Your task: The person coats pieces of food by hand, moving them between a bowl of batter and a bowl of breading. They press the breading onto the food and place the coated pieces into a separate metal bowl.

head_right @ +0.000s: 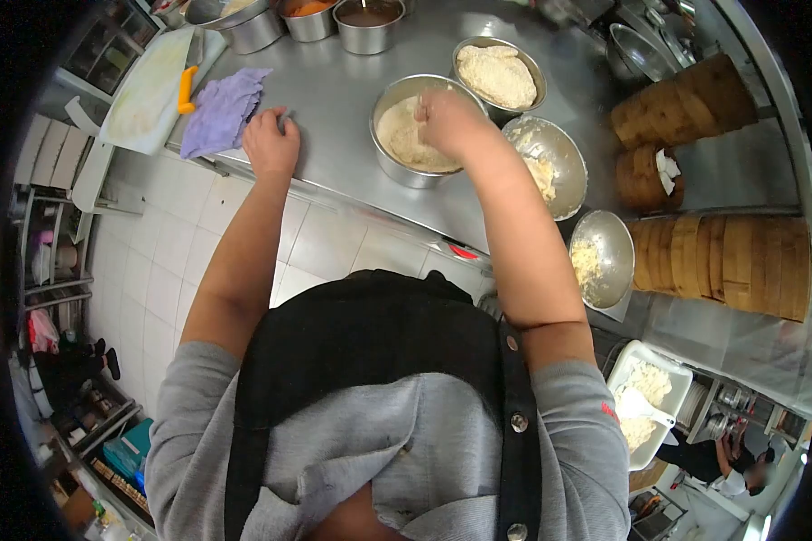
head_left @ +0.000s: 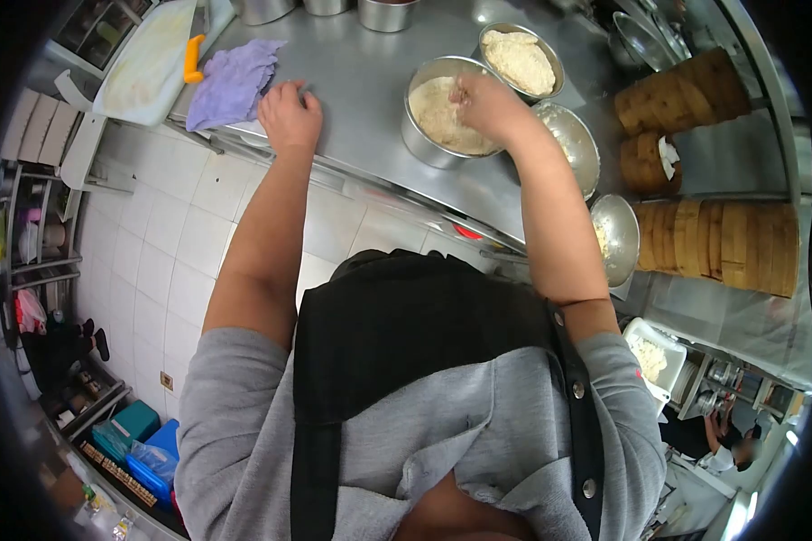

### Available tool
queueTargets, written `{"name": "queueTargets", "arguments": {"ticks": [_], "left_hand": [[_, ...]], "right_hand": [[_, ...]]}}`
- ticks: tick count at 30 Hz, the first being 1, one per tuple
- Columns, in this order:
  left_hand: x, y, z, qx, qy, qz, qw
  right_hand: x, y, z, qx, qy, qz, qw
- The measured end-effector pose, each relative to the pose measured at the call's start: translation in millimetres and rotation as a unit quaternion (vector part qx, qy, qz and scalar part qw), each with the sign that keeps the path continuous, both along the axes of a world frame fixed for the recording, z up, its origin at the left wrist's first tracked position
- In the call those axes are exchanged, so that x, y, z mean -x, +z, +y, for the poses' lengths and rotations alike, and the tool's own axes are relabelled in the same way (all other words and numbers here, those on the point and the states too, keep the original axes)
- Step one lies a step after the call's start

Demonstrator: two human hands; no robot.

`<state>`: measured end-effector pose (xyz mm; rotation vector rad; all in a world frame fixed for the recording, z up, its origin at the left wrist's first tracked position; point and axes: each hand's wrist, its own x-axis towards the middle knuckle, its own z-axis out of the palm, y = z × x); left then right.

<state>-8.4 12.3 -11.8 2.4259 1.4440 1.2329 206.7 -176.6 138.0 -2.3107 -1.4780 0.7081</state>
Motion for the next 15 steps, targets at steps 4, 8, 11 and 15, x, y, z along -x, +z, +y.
{"name": "queueTargets", "arguments": {"ticks": [4,8,11,15], "left_hand": [[2,-3,-1,0.013,-0.001,0.003,1.0],[2,-5,5,0.026,0.001,0.006,1.0],[1,0,2,0.031,0.012,0.016,0.999],[0,1,3,0.033,0.01,0.017,0.999]], "right_hand": [[4,-25,11,0.126,0.076,0.014,0.989],[-15,-5,19,0.121,0.095,-0.059,0.986],[-11,-1,13,0.072,0.17,-0.038,0.982],[-9,-14,28,0.215,0.171,-0.057,0.96]]}}
